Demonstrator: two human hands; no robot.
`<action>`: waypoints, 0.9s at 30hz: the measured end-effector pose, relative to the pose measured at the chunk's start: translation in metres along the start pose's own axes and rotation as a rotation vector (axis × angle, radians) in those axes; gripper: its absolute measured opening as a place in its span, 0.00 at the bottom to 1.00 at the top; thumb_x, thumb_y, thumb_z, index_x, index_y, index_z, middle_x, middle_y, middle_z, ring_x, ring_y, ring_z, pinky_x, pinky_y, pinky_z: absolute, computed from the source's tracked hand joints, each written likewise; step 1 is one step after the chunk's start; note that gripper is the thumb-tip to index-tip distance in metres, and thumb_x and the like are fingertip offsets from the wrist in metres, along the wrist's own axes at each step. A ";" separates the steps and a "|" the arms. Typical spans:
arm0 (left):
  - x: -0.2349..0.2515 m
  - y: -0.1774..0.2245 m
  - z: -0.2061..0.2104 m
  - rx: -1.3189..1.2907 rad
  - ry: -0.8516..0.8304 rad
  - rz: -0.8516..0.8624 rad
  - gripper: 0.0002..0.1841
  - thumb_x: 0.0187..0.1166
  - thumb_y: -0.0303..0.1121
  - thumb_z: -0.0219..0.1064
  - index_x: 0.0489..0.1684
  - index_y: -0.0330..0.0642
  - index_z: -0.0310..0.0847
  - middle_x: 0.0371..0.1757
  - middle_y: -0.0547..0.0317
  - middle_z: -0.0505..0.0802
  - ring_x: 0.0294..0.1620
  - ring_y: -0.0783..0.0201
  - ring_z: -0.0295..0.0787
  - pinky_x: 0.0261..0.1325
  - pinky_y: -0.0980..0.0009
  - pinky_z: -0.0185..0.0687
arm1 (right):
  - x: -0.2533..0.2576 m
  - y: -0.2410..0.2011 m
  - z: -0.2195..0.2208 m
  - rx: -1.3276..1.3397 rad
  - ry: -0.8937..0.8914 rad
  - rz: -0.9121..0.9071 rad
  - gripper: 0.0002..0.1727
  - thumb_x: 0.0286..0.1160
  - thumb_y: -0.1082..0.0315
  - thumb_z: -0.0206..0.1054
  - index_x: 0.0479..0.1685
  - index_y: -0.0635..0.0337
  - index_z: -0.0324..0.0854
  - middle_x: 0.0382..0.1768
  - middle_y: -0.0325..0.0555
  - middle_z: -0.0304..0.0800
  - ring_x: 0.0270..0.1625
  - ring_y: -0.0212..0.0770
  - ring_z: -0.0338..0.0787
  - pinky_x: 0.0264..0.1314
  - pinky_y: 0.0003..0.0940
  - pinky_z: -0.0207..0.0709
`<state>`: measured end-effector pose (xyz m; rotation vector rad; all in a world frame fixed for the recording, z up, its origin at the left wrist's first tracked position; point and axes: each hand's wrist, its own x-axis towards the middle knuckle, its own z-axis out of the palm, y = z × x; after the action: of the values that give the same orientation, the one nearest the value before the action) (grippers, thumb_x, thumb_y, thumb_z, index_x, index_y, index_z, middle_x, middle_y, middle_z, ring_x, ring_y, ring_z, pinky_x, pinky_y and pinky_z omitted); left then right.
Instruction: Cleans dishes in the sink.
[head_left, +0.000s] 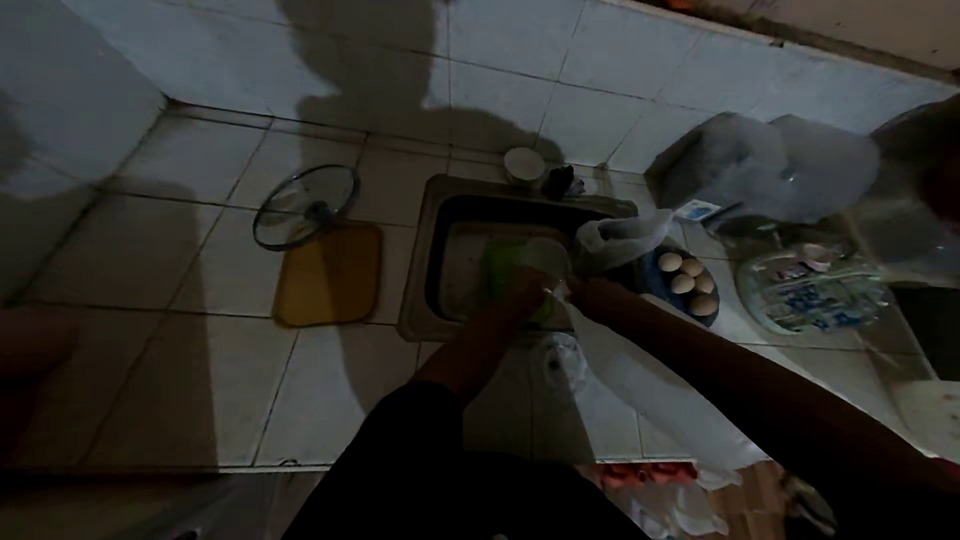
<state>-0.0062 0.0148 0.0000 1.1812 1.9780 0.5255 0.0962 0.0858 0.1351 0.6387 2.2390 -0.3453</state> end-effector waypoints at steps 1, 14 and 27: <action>-0.001 0.002 0.001 -0.060 0.013 0.008 0.20 0.82 0.25 0.65 0.72 0.29 0.79 0.74 0.34 0.83 0.80 0.39 0.74 0.84 0.47 0.65 | -0.002 -0.001 -0.001 -0.007 0.011 -0.002 0.28 0.96 0.59 0.45 0.85 0.70 0.61 0.74 0.73 0.76 0.77 0.70 0.77 0.77 0.64 0.68; 0.009 0.006 -0.070 -0.042 -0.085 0.177 0.20 0.92 0.38 0.57 0.68 0.31 0.81 0.64 0.35 0.88 0.68 0.41 0.85 0.76 0.44 0.73 | -0.047 0.047 0.012 0.217 0.310 -0.039 0.35 0.95 0.54 0.49 0.96 0.52 0.45 0.59 0.73 0.85 0.60 0.72 0.87 0.66 0.66 0.76; -0.005 0.029 -0.090 -0.421 0.108 -0.118 0.31 0.96 0.50 0.43 0.74 0.27 0.72 0.66 0.28 0.83 0.64 0.40 0.83 0.69 0.44 0.76 | -0.138 0.134 0.136 0.595 1.431 0.134 0.33 0.91 0.62 0.52 0.85 0.81 0.57 0.39 0.72 0.87 0.23 0.43 0.80 0.30 0.43 0.80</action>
<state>-0.0587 0.0274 0.0779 0.7837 1.8883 0.9075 0.3316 0.0937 0.1406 1.7414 3.3933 -0.6086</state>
